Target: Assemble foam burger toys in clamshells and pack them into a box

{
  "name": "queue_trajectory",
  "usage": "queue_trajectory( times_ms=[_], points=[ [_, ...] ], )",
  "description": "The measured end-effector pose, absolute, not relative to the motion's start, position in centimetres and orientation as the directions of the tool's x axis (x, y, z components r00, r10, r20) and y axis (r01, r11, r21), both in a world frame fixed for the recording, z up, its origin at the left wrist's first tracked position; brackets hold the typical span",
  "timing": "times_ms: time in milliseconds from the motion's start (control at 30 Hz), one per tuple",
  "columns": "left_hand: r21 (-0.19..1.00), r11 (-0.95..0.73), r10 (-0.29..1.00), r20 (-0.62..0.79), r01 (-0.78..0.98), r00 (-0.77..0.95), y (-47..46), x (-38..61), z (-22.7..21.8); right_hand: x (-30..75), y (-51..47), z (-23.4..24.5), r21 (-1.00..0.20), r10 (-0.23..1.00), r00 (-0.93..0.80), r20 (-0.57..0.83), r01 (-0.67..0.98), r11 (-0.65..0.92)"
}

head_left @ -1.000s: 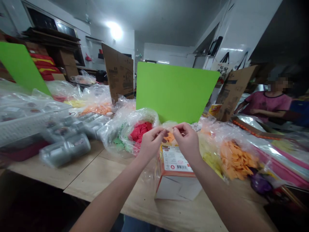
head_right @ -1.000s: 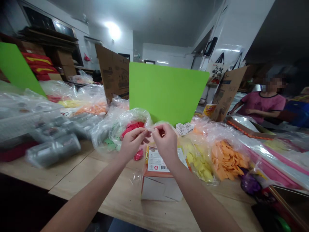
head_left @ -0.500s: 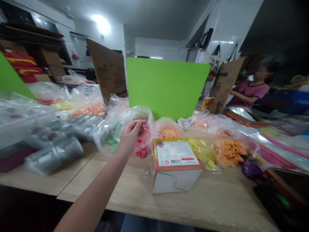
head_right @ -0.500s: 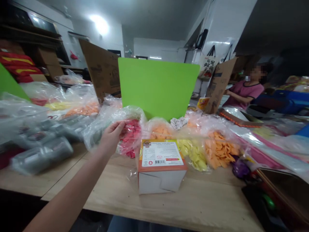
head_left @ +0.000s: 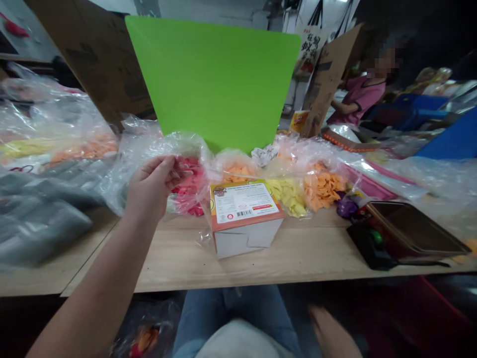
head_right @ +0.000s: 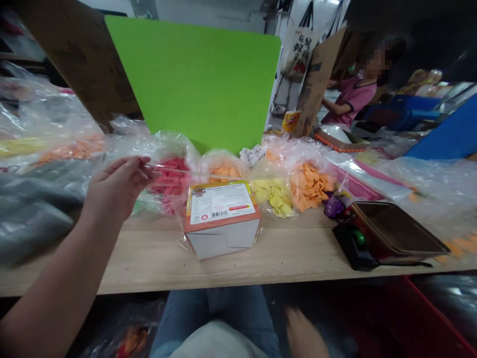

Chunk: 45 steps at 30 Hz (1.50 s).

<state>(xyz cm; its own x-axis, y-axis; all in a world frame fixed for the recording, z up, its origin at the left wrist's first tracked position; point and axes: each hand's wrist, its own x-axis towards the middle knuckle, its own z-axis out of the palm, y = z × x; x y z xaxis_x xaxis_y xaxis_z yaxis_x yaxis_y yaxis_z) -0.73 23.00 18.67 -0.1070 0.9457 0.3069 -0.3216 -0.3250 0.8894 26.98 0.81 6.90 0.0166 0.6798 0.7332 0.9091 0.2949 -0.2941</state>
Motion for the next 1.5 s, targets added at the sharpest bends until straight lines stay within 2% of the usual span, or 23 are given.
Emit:
queue_trajectory(
  times_ms=[167,267,333,400,467,533,700,800,867,933,967,1000,1033,1067,1100,1167,1233,1333,1433,1500],
  points=[
    [0.877,-0.334,0.942,0.323,-0.345,-0.090,21.6,-1.0,18.2,21.2,5.6,6.0,-0.026,0.709,-0.342,0.617,0.892,0.452],
    [0.919,-0.363,0.931,0.362,-0.154,-0.040,20.5,-1.9,17.4,19.2,10.2,6.8,0.017,0.677,-0.383,0.628,0.877,0.480],
    [0.904,-0.423,0.905,0.421,0.053,0.056,19.6,-2.9,16.6,19.0,12.2,7.4,-0.006,0.674,-0.379,0.635,0.869,0.494],
    [0.836,-0.514,0.850,0.464,0.193,0.250,18.7,-4.0,15.5,19.2,13.0,7.9,-0.054,0.683,-0.356,0.638,0.864,0.500],
    [0.781,-0.581,0.777,0.448,0.229,0.442,17.9,-5.0,14.0,19.3,13.1,8.2,-0.106,0.706,-0.316,0.633,0.869,0.483],
    [0.772,-0.583,0.746,0.384,0.255,0.544,17.1,-5.8,12.3,19.3,13.0,8.3,-0.140,0.723,-0.293,0.626,0.870,0.473],
    [0.828,-0.454,0.809,0.228,0.330,0.543,15.7,-6.6,7.9,18.6,13.5,8.0,-0.135,0.727,-0.281,0.626,0.880,0.456],
    [0.896,-0.343,0.829,0.147,0.283,0.540,15.7,-6.9,6.2,18.9,13.2,7.0,-0.110,0.720,-0.276,0.637,0.892,0.439],
    [0.932,-0.261,0.818,0.074,0.253,0.570,16.0,-7.2,5.6,20.1,12.1,6.0,-0.116,0.679,-0.244,0.692,0.892,0.438],
    [0.944,-0.192,0.793,-0.012,0.268,0.609,16.5,-7.4,5.5,22.3,10.5,5.2,-0.211,0.648,-0.116,0.753,0.890,0.404],
    [0.943,-0.171,0.781,-0.047,0.286,0.623,16.8,-7.5,5.5,23.7,9.7,5.0,-0.328,0.654,0.011,0.757,0.871,0.366],
    [0.939,-0.162,0.770,-0.071,0.302,0.634,17.0,-7.6,5.5,25.1,9.0,5.1,-0.493,0.678,0.173,0.715,0.812,0.313],
    [0.935,-0.162,0.759,-0.086,0.316,0.645,17.2,-7.7,5.5,26.7,8.5,5.6,-0.679,0.715,0.342,0.609,0.691,0.248],
    [0.931,-0.165,0.751,-0.096,0.327,0.653,17.5,-7.8,5.5,28.1,8.3,6.4,-0.843,0.758,0.475,0.446,0.509,0.176],
    [0.926,-0.169,0.742,-0.105,0.337,0.662,17.6,-7.8,5.5,29.5,8.4,7.6,-0.951,0.798,0.546,0.254,0.293,0.102],
    [0.924,-0.164,0.716,-0.129,0.346,0.686,17.9,-8.0,5.5,32.0,9.4,10.6,-0.998,0.861,0.504,-0.063,-0.045,-0.046],
    [0.940,-0.142,0.691,-0.132,0.312,0.711,18.0,-8.1,5.5,33.8,11.2,14.1,-0.975,0.889,0.407,-0.212,-0.147,-0.165],
    [0.979,-0.064,0.681,-0.098,0.192,0.726,17.9,-8.0,5.5,35.0,14.2,18.8,-0.958,0.906,0.322,-0.275,-0.017,-0.285],
    [0.991,0.013,0.719,-0.102,0.133,0.687,17.6,-7.5,5.6,35.0,16.3,21.9,-0.882,0.905,0.318,-0.283,0.284,-0.376],
    [0.989,0.046,0.751,-0.127,0.140,0.648,17.6,-7.1,5.7,34.7,16.9,22.9,-0.774,0.923,0.301,-0.241,0.514,-0.369]
  ],
)
